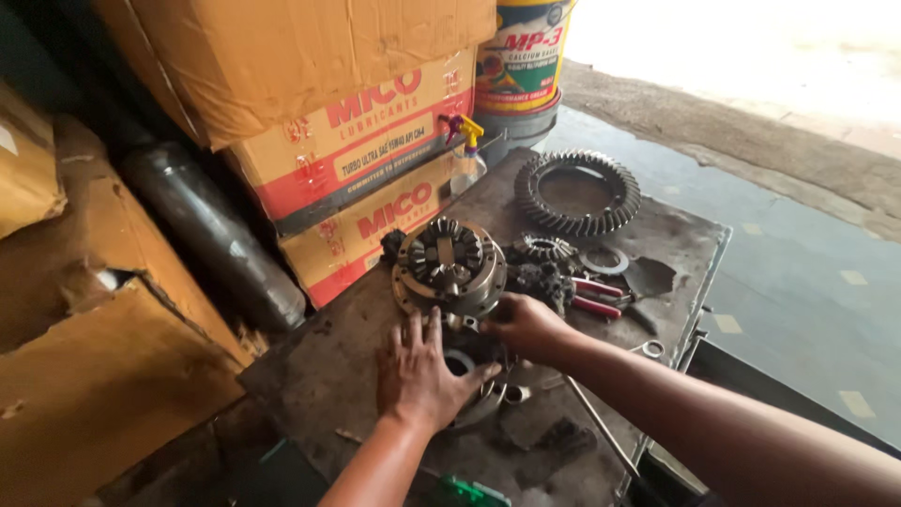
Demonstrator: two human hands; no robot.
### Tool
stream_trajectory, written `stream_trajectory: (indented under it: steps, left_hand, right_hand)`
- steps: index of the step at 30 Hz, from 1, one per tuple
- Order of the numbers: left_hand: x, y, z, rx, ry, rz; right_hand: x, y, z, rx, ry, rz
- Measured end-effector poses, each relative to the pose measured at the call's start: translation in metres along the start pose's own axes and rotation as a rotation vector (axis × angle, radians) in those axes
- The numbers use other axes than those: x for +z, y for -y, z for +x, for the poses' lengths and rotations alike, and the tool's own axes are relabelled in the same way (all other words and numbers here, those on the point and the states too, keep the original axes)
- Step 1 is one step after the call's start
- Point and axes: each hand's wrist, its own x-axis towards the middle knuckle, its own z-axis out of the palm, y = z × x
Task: The person places various gear components and a bearing into a differential housing before sliding a shaft through the assembly by hand.
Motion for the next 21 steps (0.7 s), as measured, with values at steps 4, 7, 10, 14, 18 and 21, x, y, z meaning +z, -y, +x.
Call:
stream_trajectory:
  steps: [4,7,10,14,18,21]
  left_hand:
    - [-0.024,-0.004,-0.007,-0.124,0.17,0.035]
    - [-0.023,-0.006,-0.008,-0.06,0.03,-0.031]
    - [-0.011,0.001,-0.008,-0.095,0.114,0.026]
    - [0.01,0.017,-0.003,0.04,-0.1,-0.049]
    - [0.027,0.034,0.013,0.062,-0.154,-0.086]
    - [0.025,0.051,-0.007,-0.075,-0.059,-0.031]
  right_hand:
    - [-0.009,0.023,-0.032,0.027,-0.057,-0.078]
    - [-0.006,0.028,-0.057,0.256,0.047,0.016]
    - [-0.003,0.025,-0.054,0.159,-0.055,0.131]
    - [0.016,0.001,-0.057,0.144,-0.106,0.244]
    - [0.022,-0.012,-0.039,-0.396,0.038,0.578]
    - [0.032,0.007,-0.034,0.057,-0.086,0.259]
